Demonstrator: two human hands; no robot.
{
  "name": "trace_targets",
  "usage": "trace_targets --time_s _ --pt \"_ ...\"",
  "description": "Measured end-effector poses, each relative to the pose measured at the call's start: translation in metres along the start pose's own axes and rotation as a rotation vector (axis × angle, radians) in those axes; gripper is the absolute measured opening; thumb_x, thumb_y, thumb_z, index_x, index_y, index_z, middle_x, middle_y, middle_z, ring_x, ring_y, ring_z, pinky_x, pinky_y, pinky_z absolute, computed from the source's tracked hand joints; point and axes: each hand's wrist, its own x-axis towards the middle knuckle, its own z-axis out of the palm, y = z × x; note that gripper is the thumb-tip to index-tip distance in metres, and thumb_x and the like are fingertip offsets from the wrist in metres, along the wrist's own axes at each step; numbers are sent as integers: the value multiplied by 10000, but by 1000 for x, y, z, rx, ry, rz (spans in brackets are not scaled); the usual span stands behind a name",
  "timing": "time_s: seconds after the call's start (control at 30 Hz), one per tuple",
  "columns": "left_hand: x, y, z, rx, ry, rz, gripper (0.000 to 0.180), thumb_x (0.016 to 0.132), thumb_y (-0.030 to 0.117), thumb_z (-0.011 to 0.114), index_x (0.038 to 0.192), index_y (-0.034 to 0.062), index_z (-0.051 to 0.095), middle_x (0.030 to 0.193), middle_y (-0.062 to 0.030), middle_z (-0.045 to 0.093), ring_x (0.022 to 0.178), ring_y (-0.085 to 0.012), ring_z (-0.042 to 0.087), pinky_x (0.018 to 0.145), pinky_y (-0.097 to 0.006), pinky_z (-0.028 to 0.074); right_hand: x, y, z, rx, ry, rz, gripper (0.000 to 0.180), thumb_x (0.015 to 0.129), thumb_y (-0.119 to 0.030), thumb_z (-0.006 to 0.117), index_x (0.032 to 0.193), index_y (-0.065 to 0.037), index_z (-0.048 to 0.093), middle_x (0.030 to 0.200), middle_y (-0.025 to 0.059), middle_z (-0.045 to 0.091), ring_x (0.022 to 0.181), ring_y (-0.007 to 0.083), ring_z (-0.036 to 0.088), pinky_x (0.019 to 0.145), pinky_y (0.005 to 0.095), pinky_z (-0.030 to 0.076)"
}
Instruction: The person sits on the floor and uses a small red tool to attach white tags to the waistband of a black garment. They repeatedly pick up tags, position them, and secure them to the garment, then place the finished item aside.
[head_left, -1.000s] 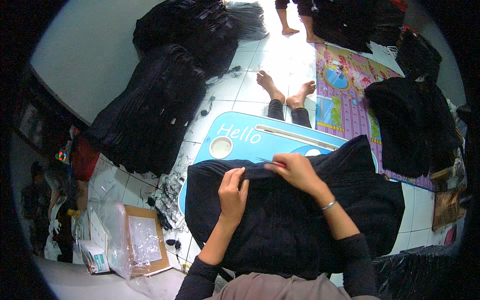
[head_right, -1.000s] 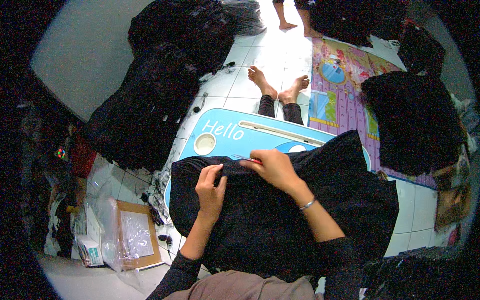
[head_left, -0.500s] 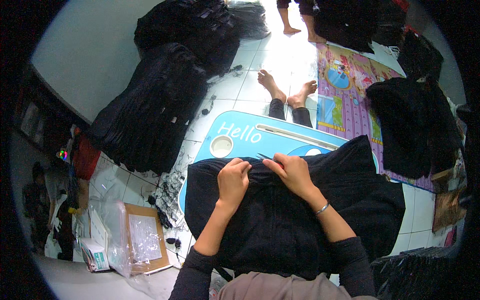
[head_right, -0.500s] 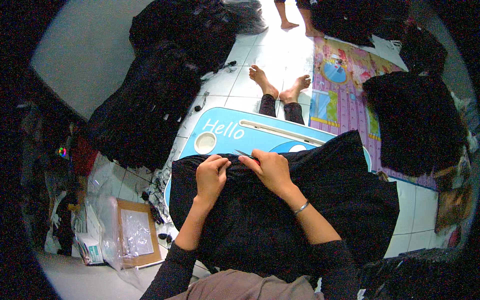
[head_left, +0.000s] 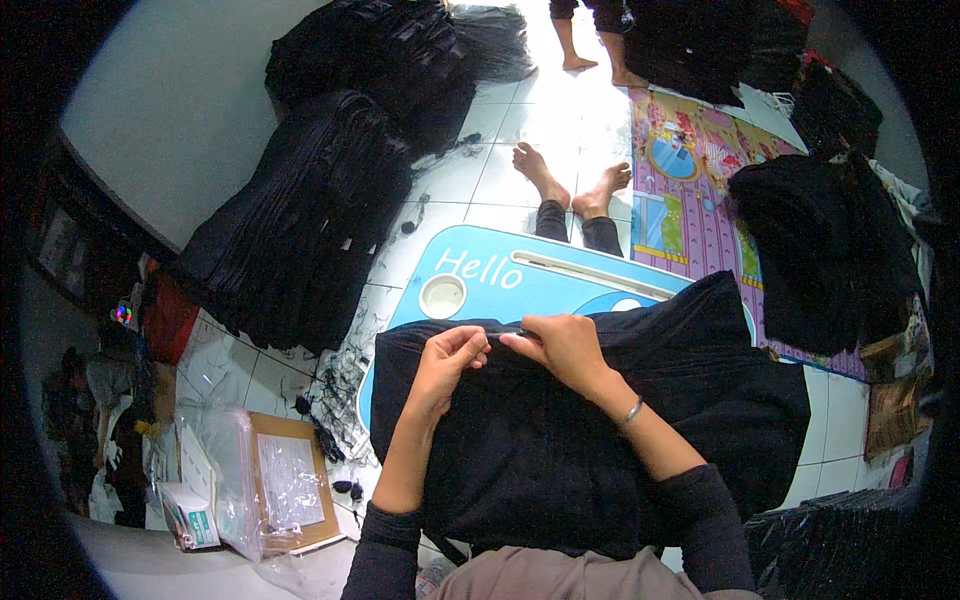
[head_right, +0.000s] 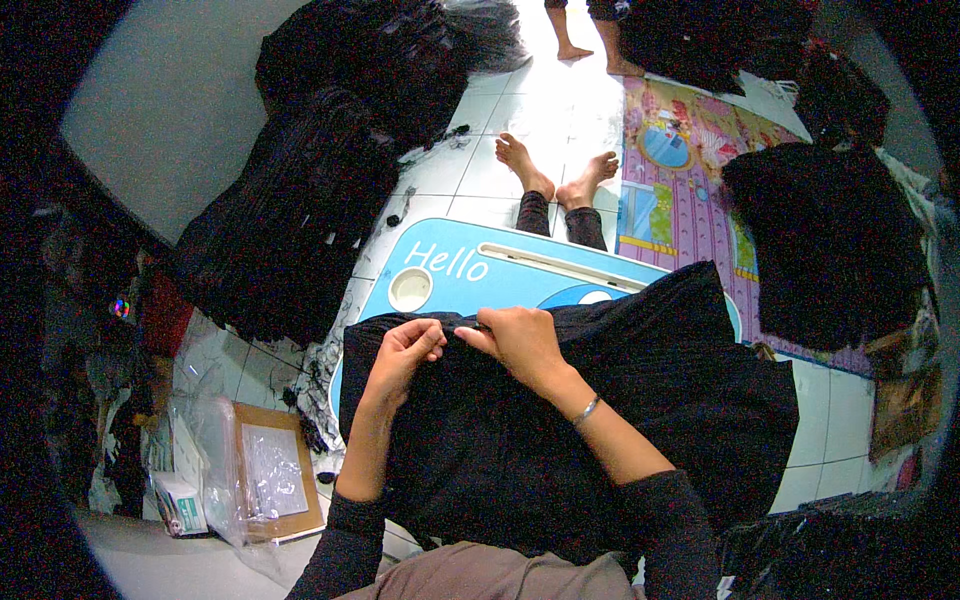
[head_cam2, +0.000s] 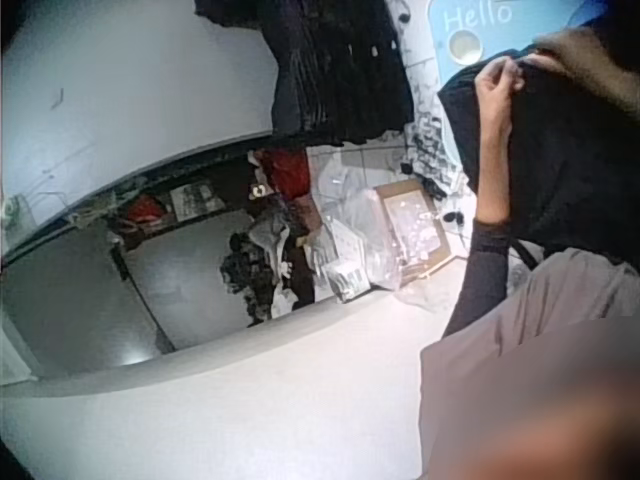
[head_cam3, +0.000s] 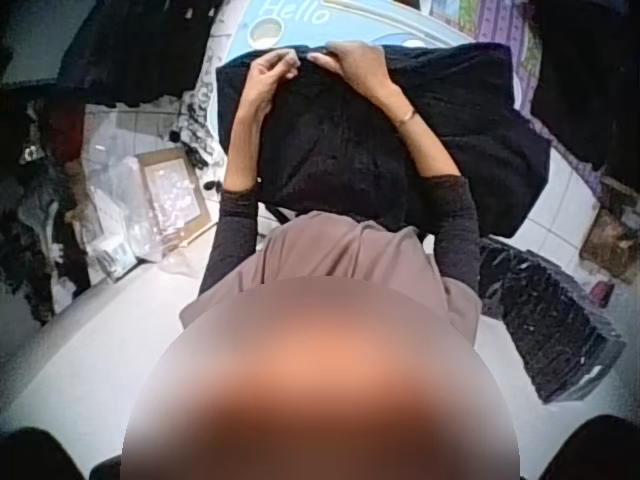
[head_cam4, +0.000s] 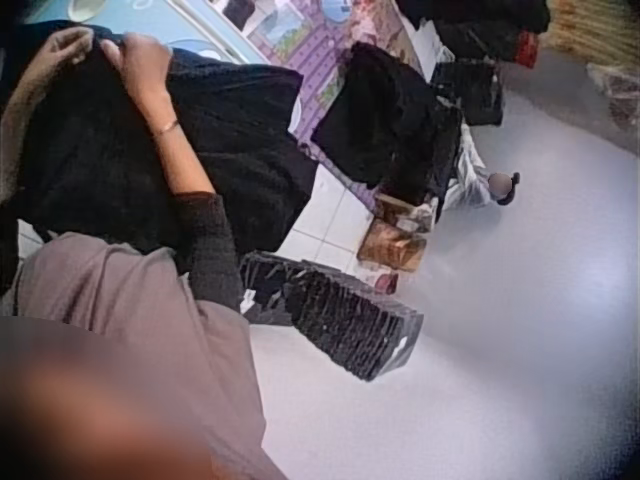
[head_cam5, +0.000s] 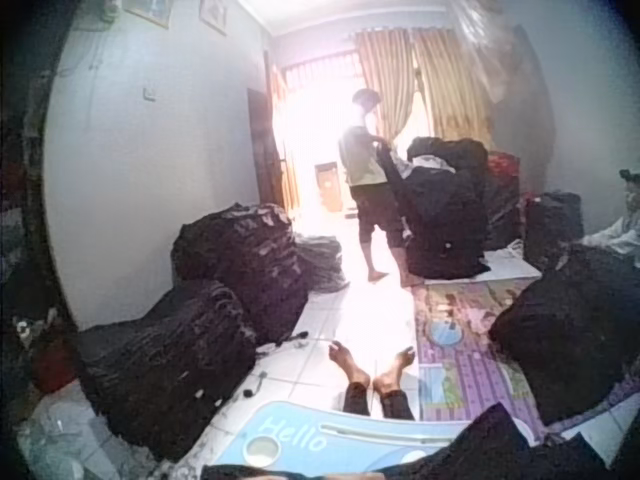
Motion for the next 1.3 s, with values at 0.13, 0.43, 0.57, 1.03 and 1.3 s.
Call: trace_targets --time_s 0.13,0.43,0.57,1.03,1.3 --pt "0 0 2 -26 43 -9 180 904 186 628 958 14 634 841 -18 634 759 -76 594 669 -185 458 1 -1 4 -25 32 12 450 841 -487 594 633 -88 596 561 125 579 545 315 610 497 399 467" --pt "80 73 -89 281 114 309 48 830 81 661 843 36 669 790 -26 649 718 -103 598 701 -253 489 0 6 -3 225 91 184 466 851 -470 614 689 -33 617 540 162 542 510 330 578 492 384 438" --pt "142 146 -146 522 561 633 96 867 6 572 854 13 667 777 -36 645 732 -118 619 723 -290 528 -1 7 -2 218 66 198 486 856 -500 588 700 -41 619 551 158 567 534 334 602 507 408 460" --pt "142 282 -204 997 450 344 514 794 157 712 1244 -23 538 891 -120 677 608 -138 646 545 -271 515 -2 5 -4 184 31 197 489 854 -500 589 684 -42 590 577 161 576 565 341 611 529 418 471" --pt "109 90 -114 1589 -154 611 473 885 208 575 1322 58 475 1363 -148 479 1312 -311 395 1081 -416 315 -3 6 -2 197 59 172 490 854 -509 587 688 -48 589 575 149 580 557 335 612 522 415 474"
